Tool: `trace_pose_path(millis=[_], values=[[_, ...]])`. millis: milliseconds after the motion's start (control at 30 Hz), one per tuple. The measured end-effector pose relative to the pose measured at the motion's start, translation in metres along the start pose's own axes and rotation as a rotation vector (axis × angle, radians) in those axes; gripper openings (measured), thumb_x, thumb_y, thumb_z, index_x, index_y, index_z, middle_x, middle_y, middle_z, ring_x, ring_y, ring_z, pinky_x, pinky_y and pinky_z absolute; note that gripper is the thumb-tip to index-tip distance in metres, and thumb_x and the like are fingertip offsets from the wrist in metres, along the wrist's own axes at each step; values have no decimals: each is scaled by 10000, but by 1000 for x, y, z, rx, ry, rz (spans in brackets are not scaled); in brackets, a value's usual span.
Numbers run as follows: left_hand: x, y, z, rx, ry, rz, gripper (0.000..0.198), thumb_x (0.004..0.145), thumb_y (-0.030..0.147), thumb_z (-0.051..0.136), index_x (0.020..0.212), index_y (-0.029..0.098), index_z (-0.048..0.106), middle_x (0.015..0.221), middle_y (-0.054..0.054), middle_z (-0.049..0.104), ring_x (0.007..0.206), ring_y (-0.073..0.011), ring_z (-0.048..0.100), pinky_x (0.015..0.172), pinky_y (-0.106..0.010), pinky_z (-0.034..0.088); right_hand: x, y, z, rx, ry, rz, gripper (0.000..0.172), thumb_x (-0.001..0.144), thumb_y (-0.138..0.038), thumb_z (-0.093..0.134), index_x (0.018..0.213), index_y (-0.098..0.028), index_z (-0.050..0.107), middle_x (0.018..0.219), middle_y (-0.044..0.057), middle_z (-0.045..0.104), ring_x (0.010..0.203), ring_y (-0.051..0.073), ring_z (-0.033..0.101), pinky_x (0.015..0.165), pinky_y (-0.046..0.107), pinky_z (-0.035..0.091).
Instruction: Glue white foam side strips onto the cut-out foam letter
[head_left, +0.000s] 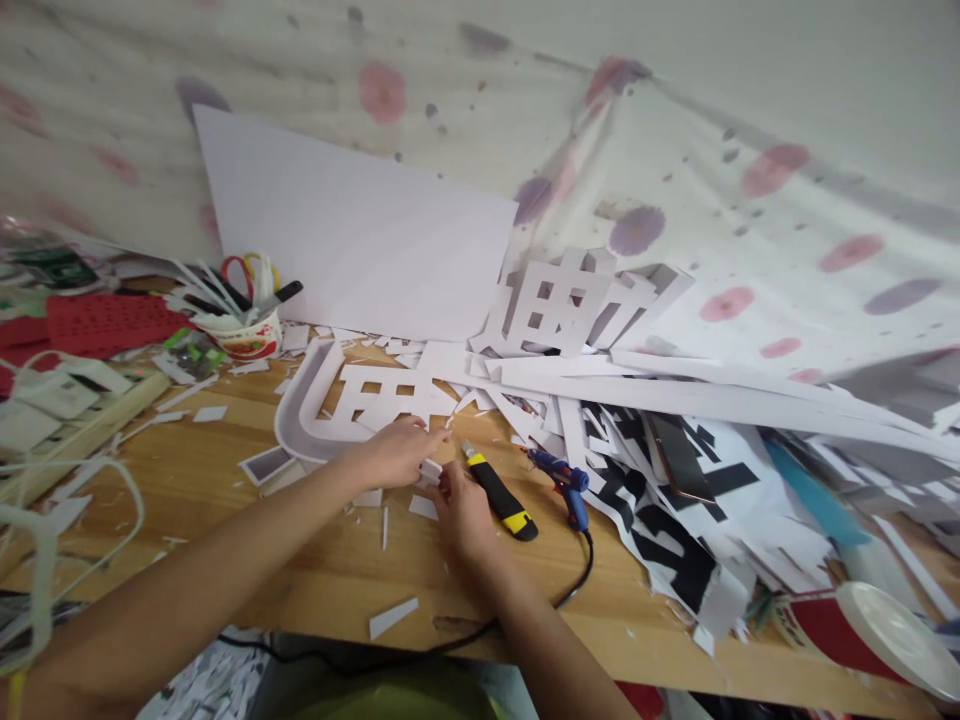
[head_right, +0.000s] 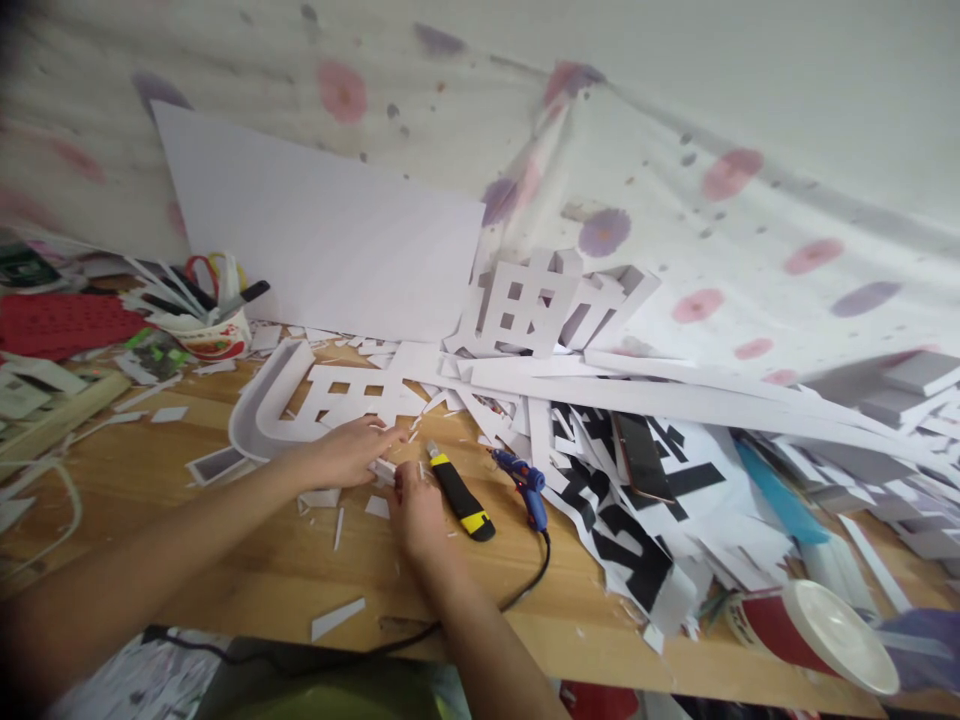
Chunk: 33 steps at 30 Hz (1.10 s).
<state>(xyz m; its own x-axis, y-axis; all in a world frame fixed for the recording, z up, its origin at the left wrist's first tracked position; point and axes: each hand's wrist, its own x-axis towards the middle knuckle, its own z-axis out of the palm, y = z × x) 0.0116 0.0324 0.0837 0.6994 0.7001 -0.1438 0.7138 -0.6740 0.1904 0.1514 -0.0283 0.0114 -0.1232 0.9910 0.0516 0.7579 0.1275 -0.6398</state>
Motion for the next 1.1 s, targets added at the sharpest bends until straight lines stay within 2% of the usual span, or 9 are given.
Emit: trace_pose_path(millis=[167, 233, 333, 433, 533, 667, 800, 867, 1100], values=[[2, -2, 1, 3, 11, 34, 557, 642, 46, 541, 1169, 185, 427, 1103, -92, 609, 1120, -242, 474, 869, -305, 391, -3, 6, -13, 49, -20, -38, 259, 761, -169, 570, 1008, -202, 500, 832, 21, 656, 764, 162, 616, 673, 251, 437], [2, -2, -1, -19, 1, 43, 518, 661, 63, 550, 1151, 183, 430, 1061, -84, 620, 1118, -235, 474, 859, -295, 395, -6, 16, -28, 39, 37, -43, 363, 752, -231, 606, 1091, -207, 477, 912, 31, 654, 852, 176, 608, 743, 279, 444], [0, -1, -4, -57, -27, 39, 461, 674, 72, 561, 1108, 174, 443, 1005, -75, 626, 1093, -224, 492, 831, -275, 405, -13, 37, -46, -175, 168, 23, 316, 752, -279, 609, 1035, -169, 521, 954, 85, 622, 935, 233, 566, 804, 350, 435], [-1, -2, -6, -78, -26, 41, 463, 654, 52, 575, 1081, 175, 448, 1055, -79, 602, 1095, -214, 492, 846, -267, 396, -19, 55, -46, -370, 200, 31, 370, 739, -305, 620, 1055, -135, 532, 1015, 135, 568, 997, 279, 519, 846, 401, 417], [-1, -3, -6, -78, -21, 58, 445, 642, 48, 581, 1048, 179, 453, 1066, -80, 592, 1103, -215, 483, 849, -268, 394, -21, 62, -39, -426, 166, 42, 389, 775, -277, 576, 1125, -117, 517, 1002, 142, 556, 983, 280, 517, 838, 403, 426], [-1, -2, -7, -89, -23, 56, 385, 648, 40, 564, 989, 189, 463, 1038, -66, 605, 1074, -207, 502, 835, -267, 398, -26, 58, -53, -330, 115, 31, 402, 819, -211, 493, 1215, -146, 470, 990, 122, 549, 932, 240, 550, 820, 387, 454], [-1, -2, -7, -83, -29, 68, 396, 644, 42, 572, 1000, 180, 469, 984, -74, 618, 1085, -226, 499, 836, -278, 399, -44, 46, -87, -152, -97, -232, 447, 845, -218, 455, 1289, -228, 403, 1078, 80, 530, 971, 172, 557, 849, 306, 462], [0, -3, -7, -80, -27, 66, 424, 641, 44, 571, 1033, 171, 468, 987, -84, 616, 1078, -233, 503, 827, -280, 404, -52, 37, -95, -160, -173, -293, 448, 834, -214, 465, 1279, -250, 424, 1077, 72, 535, 925, 158, 574, 793, 277, 485], [0, -7, 1, -93, 6, 90, 462, 627, 37, 545, 1062, 172, 466, 1048, -85, 607, 1089, -235, 496, 864, -297, 400, -52, 3, -78, -260, -180, -283, 436, 822, -177, 456, 1256, -214, 472, 1008, 95, 541, 831, 162, 582, 744, 305, 502]])
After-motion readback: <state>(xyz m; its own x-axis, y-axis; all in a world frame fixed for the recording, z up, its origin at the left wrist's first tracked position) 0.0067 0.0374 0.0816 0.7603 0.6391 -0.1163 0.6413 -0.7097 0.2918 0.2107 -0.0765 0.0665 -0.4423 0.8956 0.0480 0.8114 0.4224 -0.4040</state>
